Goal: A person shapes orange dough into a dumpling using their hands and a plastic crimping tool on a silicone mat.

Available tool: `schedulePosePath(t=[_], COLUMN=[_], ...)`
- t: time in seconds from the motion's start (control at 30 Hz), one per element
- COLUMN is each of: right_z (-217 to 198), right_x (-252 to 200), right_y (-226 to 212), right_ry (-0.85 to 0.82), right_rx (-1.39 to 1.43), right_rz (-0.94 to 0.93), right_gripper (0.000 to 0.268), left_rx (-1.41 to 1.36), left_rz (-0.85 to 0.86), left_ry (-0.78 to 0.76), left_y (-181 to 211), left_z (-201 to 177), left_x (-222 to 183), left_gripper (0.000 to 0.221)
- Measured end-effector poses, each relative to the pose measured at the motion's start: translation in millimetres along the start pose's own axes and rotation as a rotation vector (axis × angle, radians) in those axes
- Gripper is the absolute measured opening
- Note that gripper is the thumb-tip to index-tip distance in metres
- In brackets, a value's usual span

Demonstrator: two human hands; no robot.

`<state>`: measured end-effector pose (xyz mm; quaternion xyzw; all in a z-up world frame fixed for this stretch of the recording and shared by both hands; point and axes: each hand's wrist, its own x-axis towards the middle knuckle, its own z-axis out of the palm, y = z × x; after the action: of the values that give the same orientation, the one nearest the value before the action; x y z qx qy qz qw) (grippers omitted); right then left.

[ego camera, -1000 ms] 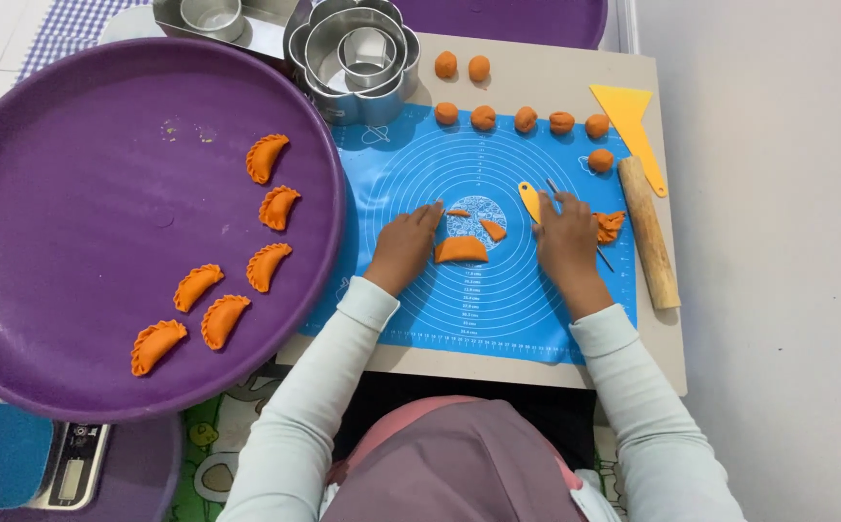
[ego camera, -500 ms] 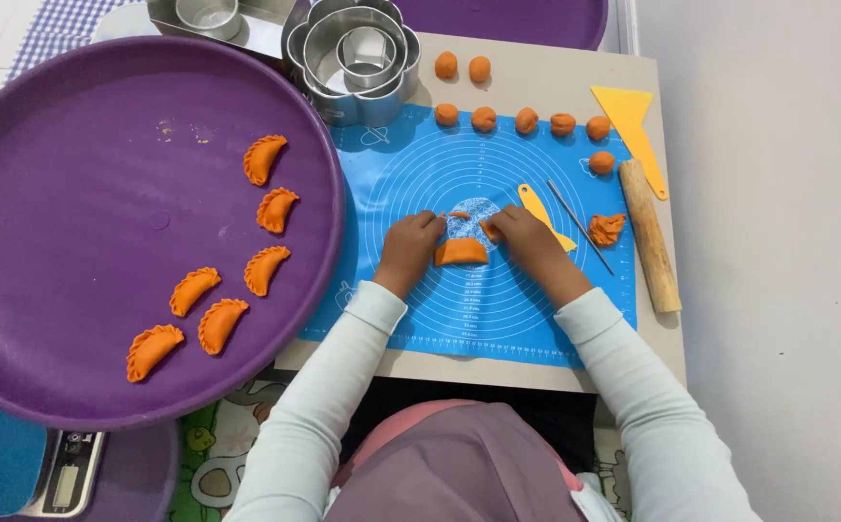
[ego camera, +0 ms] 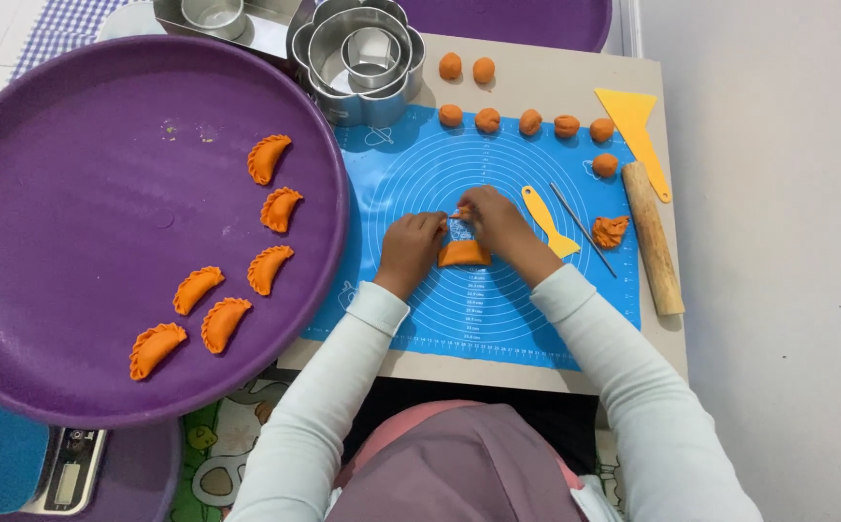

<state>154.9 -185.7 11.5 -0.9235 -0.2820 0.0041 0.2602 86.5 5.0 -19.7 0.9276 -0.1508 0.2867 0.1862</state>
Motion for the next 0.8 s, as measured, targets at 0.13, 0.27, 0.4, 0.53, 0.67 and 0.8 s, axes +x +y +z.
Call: schedulePosePath(t=[0.13, 0.27, 0.4, 0.53, 0.67, 0.8], right_z=[-5, 12, 10, 22, 16, 9], right_x=[4, 7, 13, 14, 13, 12], right_y=[-26, -17, -22, -15, -29, -42], right_ry=[-0.118, -0.156, -0.214, -0.130, -0.045, -0.146], right_rx=[0.000, -0.089, -0.233, -0.149, -0.065, -0.008], right_rz=[-0.020, -0.113, -0.023, -0.042, -0.129, -0.189], right_gripper=[0.040, 0.047, 0.044, 0.040, 0.039, 0.030], left_rx=[0.008, 0.034, 0.003, -0.034, -0.114, -0.122], left_rz=[-0.053, -0.097, -0.117, -0.101, -0.113, -0.148], left_ry=[-0.006, 0.014, 0.002, -0.003, 0.035, 0.001], left_y=[-10, -14, -8, -10, -10, -17], left_z=[13, 23, 10, 10, 3, 13], left_x=[-9, -13, -9, -11, -8, -14], left_gripper=[0.019, 0.022, 0.014, 0.009, 0.004, 0.009])
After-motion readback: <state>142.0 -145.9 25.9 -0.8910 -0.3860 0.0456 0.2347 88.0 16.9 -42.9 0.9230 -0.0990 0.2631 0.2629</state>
